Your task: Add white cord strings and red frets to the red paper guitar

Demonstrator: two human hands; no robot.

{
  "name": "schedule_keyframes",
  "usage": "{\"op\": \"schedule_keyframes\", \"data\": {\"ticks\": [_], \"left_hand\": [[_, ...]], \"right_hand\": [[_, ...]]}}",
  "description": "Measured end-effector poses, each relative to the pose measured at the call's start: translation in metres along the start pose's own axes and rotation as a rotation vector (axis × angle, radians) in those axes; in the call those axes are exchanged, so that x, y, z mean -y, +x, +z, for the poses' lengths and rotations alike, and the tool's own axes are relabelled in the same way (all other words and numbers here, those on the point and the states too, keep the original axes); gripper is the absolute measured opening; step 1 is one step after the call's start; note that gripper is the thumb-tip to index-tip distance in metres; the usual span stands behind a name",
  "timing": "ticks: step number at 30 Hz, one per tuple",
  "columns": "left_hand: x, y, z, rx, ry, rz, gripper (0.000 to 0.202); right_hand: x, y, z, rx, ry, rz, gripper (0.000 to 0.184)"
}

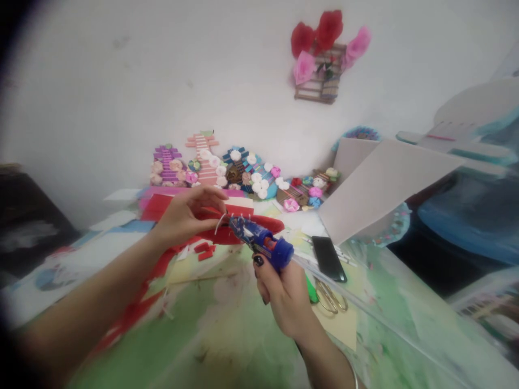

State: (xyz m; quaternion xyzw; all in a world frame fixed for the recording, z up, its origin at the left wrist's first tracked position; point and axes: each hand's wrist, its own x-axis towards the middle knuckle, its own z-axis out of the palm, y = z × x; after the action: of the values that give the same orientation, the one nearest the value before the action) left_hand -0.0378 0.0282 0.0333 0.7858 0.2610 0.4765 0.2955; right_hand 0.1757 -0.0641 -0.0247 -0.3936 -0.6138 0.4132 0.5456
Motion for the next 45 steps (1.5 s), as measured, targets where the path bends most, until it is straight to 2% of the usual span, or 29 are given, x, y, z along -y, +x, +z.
{"op": "schedule_keyframes", "data": {"ticks": [45], "left_hand": [[0.003,0.003,-0.006,0.062,-0.003,0.041,0.033]], "right_hand": [[-0.015,0.005,0.008,-0.044,-0.029,0.019,0.036]]}}
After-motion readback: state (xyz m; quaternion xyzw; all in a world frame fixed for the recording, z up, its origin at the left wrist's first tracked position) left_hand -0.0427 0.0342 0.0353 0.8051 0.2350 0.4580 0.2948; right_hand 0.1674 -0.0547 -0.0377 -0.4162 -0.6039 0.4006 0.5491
